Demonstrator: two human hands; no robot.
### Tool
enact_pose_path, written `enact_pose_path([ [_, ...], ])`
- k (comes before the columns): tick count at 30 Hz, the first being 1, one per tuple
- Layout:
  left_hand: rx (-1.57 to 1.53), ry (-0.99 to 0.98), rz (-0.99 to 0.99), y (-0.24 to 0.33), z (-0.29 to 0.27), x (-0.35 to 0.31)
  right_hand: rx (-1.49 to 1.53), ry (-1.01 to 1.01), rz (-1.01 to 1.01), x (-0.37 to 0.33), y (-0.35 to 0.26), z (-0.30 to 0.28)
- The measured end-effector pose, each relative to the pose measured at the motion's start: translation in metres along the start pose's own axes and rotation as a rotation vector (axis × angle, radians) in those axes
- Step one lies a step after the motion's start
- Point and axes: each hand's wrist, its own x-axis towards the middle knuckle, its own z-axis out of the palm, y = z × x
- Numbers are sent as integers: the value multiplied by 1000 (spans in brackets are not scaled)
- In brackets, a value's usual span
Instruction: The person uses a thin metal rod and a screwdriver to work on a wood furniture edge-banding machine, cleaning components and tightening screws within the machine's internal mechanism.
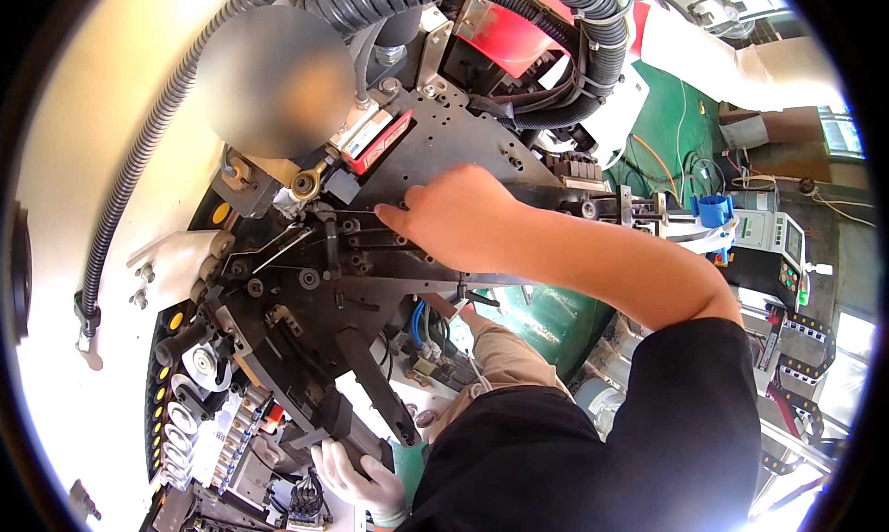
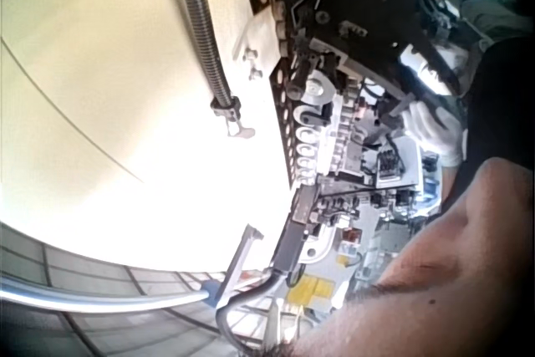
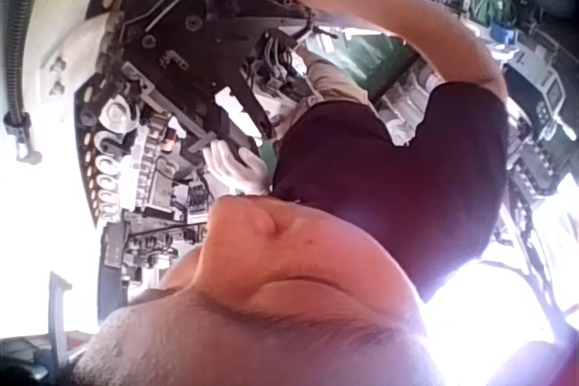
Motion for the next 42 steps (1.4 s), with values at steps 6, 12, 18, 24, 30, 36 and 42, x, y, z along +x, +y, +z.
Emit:
enact_pose_path([
  [6, 8, -5, 5, 0, -1, -1, 57, 177, 46, -23, 0, 25],
  [12, 11, -11, 6, 2, -2, 3, 170, 152, 42, -3, -5, 20],
  [18, 1, -13, 5, 0, -2, 2, 141, -19, 75, 6, -8, 8],
  [24, -5, -8, 5, -1, -1, 0, 142, -73, 77, 4, -9, 1],
  [30, -3, -9, -1, -1, -2, 0, 33, 21, 16, 0, -13, 7],
  [36, 2, -17, -20, 0, -2, -1, -74, 4, -38, -4, -20, -2],
  [42, -1, -24, -26, 1, -4, 1, -163, 17, -28, -6, -25, 3],
])
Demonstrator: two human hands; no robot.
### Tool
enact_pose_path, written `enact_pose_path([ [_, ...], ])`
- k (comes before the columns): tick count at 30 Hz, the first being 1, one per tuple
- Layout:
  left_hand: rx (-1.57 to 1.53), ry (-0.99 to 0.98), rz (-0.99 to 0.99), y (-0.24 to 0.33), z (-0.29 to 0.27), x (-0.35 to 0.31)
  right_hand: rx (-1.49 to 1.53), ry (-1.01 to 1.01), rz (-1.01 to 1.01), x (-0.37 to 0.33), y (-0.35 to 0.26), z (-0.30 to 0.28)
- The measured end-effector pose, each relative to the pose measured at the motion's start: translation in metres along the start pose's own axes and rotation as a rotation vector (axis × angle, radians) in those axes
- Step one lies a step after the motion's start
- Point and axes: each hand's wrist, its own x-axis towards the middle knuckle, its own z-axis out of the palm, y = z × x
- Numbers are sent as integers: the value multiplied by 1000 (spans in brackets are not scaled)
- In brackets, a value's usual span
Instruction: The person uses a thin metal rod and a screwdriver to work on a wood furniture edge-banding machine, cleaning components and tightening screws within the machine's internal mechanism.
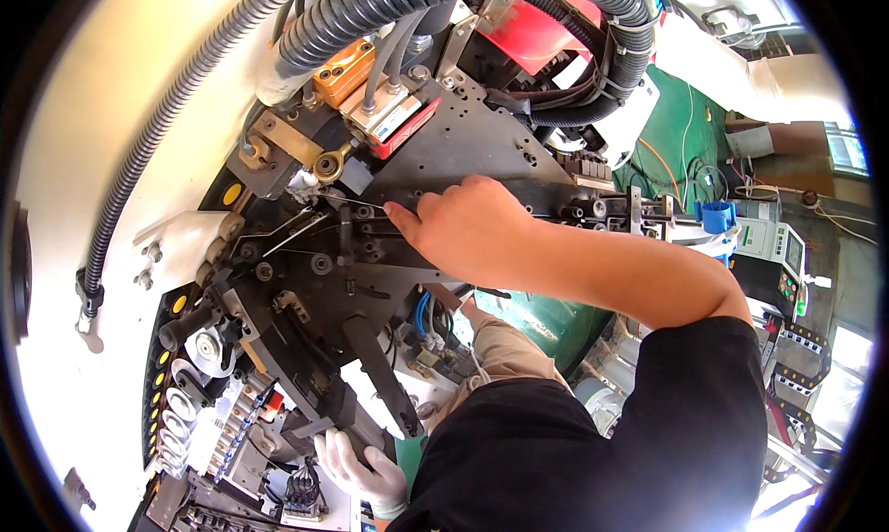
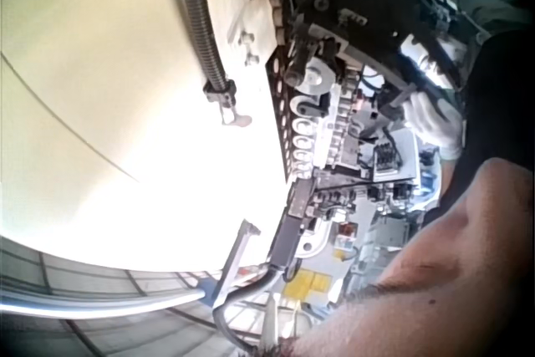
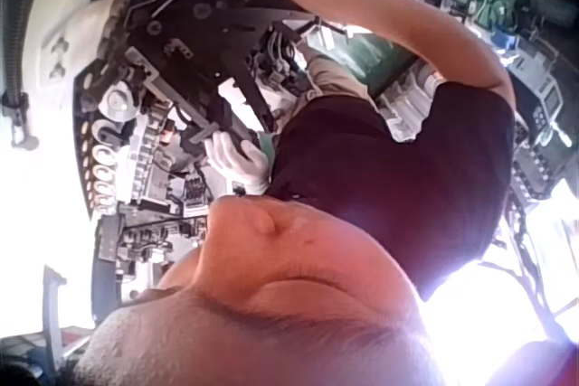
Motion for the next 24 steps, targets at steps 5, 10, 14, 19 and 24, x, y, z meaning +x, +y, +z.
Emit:
enact_pose_path([
  [5, -5, 1, 7, 0, 0, 0, -32, 9, -11, -3, 1, -4],
  [10, 1, 1, 3, -1, 1, -2, -13, 87, -51, -2, 5, -8],
  [14, 6, -7, 0, 0, 0, 0, 6, 108, -79, -1, 7, -16],
  [19, -10, 41, 9, 1, 2, 1, 55, 110, -76, 0, 8, -23],
  [24, -27, 54, 24, -1, 3, 0, 89, 110, -88, 4, 7, -32],
])
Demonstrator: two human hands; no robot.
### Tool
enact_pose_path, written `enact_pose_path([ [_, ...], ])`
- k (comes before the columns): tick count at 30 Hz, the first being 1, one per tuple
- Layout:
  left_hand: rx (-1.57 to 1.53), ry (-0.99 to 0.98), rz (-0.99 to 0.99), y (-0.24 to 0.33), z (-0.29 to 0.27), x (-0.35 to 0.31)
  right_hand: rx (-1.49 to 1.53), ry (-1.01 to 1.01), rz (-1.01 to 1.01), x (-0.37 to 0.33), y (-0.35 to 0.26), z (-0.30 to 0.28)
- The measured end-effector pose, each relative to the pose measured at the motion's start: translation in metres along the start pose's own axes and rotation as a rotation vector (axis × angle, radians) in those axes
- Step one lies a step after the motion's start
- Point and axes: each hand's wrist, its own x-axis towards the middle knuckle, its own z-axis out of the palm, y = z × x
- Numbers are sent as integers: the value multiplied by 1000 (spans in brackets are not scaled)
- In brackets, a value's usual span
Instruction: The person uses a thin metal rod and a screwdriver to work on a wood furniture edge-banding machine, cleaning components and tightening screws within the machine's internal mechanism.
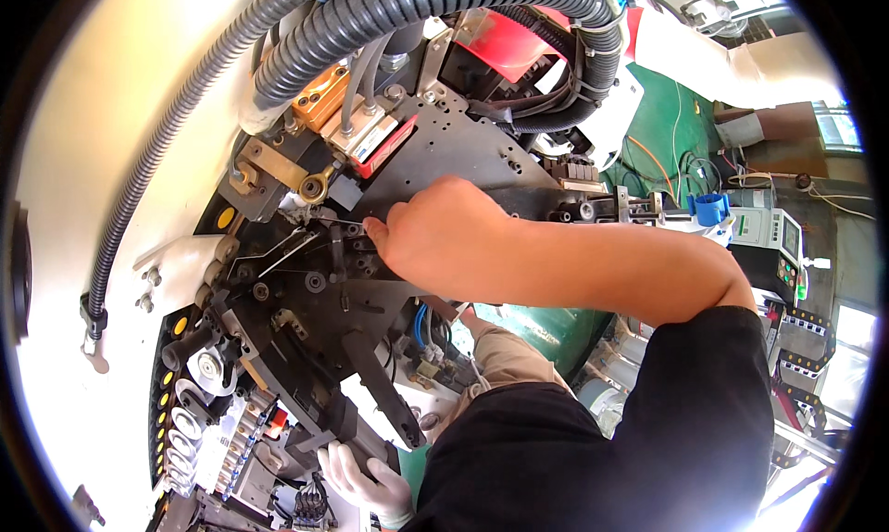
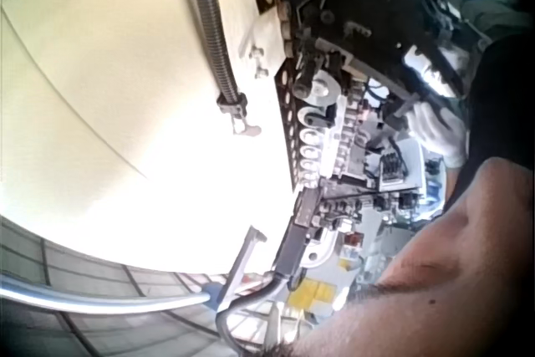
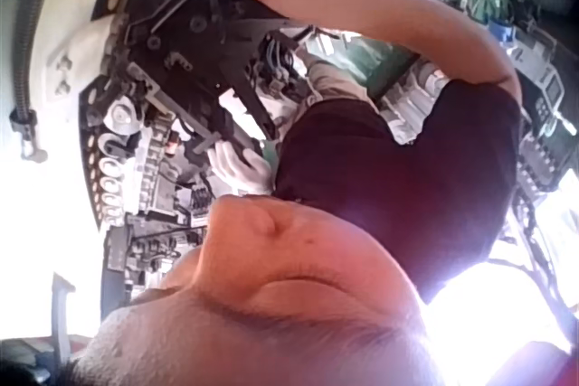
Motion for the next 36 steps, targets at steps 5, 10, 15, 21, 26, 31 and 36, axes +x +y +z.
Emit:
enact_pose_path([
  [5, -23, -24, -2, 3, -3, 7, 38, -4, 37, 3, -7, -5],
  [10, 9, -4, 8, 3, -3, 5, 92, -11, 74, 5, -13, -11],
  [15, 0, -18, 7, 0, -2, 4, 111, -31, 74, 7, -18, -8],
  [21, -5, -23, 9, 0, -3, 4, 276, -200, 254, -5, -6, -12],
  [26, -13, -30, 9, 2, -4, 6, 543, -206, 444, -19, -6, 18],
  [31, -5, -9, -20, 4, -4, 6, 1138, -123, 606, -18, -3, 22],
  [36, -20, 5, -13, 2, -4, 6, 1479, -285, 731, -7, 3, 3],
])
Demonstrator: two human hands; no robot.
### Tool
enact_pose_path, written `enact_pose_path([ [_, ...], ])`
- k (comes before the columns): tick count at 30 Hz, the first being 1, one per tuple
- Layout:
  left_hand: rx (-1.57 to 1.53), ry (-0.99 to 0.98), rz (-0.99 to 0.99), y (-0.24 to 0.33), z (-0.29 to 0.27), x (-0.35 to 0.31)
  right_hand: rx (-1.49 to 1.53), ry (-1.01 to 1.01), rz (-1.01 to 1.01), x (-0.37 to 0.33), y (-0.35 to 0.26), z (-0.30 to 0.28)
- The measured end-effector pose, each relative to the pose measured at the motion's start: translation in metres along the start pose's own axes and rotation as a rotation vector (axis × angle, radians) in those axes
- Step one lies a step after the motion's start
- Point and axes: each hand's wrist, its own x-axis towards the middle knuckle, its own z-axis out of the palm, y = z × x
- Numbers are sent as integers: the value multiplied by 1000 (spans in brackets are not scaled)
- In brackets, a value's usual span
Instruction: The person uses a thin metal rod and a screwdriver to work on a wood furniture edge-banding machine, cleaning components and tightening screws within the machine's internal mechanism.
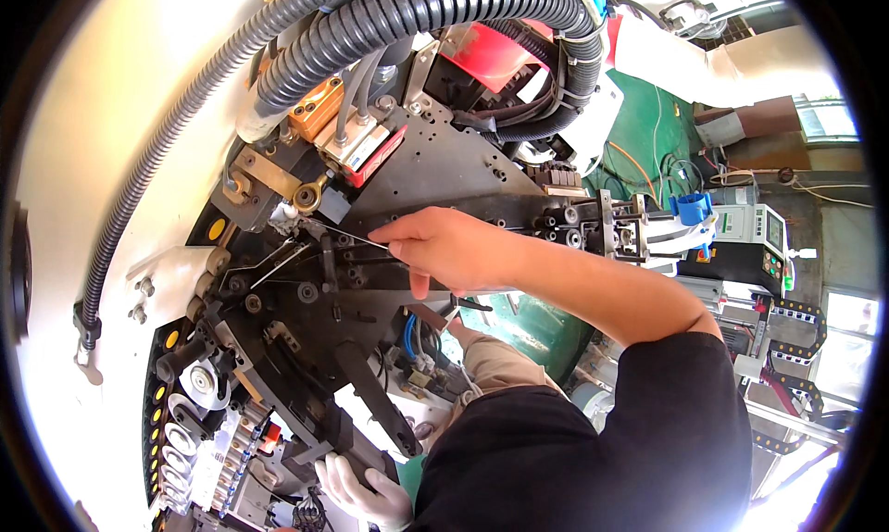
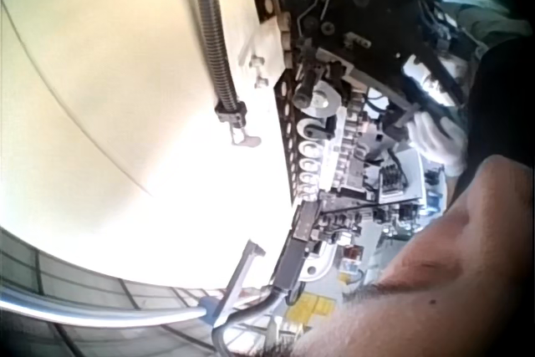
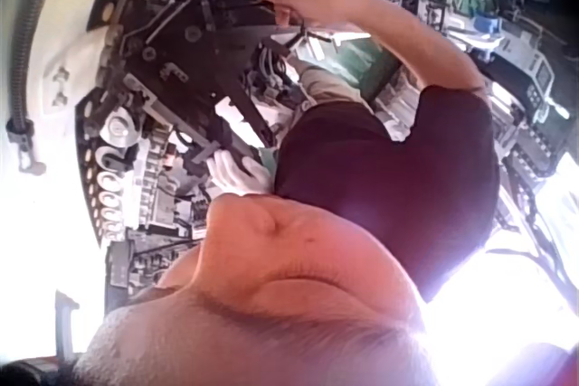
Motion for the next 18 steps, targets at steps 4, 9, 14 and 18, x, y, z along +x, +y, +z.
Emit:
enact_pose_path([
  [4, -1, 11, -11, -3, 1, -4, 85, -10, 11, 7, -6, 10],
  [9, -58, 2, -46, -6, 1, -7, 131, 36, 69, 8, -14, 19],
  [14, -157, 26, -69, -9, 1, -9, -2, 62, 105, 10, -27, 36],
  [18, -232, 24, -57, -20, 5, -18, -267, 85, -39, 28, -11, 34],
])
